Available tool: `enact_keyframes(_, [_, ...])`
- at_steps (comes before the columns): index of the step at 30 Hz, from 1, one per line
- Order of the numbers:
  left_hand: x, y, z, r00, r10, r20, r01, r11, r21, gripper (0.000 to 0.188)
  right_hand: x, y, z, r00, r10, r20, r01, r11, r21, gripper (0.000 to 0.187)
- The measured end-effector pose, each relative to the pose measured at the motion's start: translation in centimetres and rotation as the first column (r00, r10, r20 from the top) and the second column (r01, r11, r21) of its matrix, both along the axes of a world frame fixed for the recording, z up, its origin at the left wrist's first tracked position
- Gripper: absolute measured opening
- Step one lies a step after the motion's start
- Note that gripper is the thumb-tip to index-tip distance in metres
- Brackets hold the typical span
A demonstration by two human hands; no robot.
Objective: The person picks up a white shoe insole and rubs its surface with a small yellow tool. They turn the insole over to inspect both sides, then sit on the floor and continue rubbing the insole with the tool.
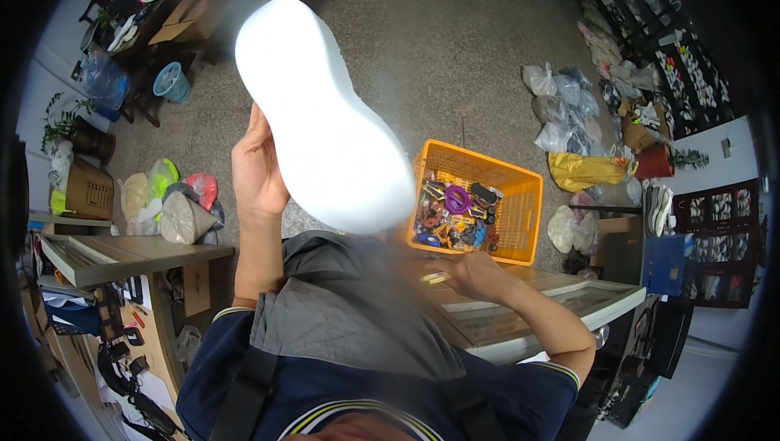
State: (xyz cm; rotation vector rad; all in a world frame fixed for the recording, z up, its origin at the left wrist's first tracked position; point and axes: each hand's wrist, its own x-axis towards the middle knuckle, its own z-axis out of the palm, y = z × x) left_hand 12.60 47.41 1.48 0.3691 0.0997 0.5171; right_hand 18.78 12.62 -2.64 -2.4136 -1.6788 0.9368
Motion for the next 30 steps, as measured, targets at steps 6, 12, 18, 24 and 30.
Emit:
enact_keyframes(6, [-0.1, 0.2, -0.1, 0.997, -0.025, 0.068, 0.025, 1.000, -0.001, 0.050, 0.1, 0.1, 0.2, 1.000, 0.011, 0.003, -0.011, 1.000, 0.009, 0.046])
enact_keyframes(12, [0.1, -0.3, -0.1, 0.994, 0.050, -0.095, -0.035, 0.986, 0.162, 0.052, 0.0, 0.0, 0.1, 1.000, 0.003, 0.014, -0.003, 0.999, -0.034, 0.048])
enact_keyframes(18, [0.2, -0.6, 0.2, 0.986, 0.113, -0.119, -0.085, 0.971, 0.222, 0.055, 0.0, -0.2, -0.5, 0.999, -0.032, -0.039, 0.034, 0.998, 0.052, 0.049])
enact_keyframes(24, [-0.1, -0.2, -0.1, 0.999, 0.037, -0.037, -0.033, 0.993, 0.116, 0.058, 0.0, -0.2, 0.0, 0.999, -0.033, -0.018, 0.033, 0.999, 0.005, 0.048])
enact_keyframes(30, [0.7, 1.4, -1.7, 0.900, -0.172, 0.399, 0.237, 0.965, -0.117, 0.062, -0.1, 0.0, -0.5, 0.999, -0.047, -0.021, 0.047, 0.999, 0.001, 0.046])
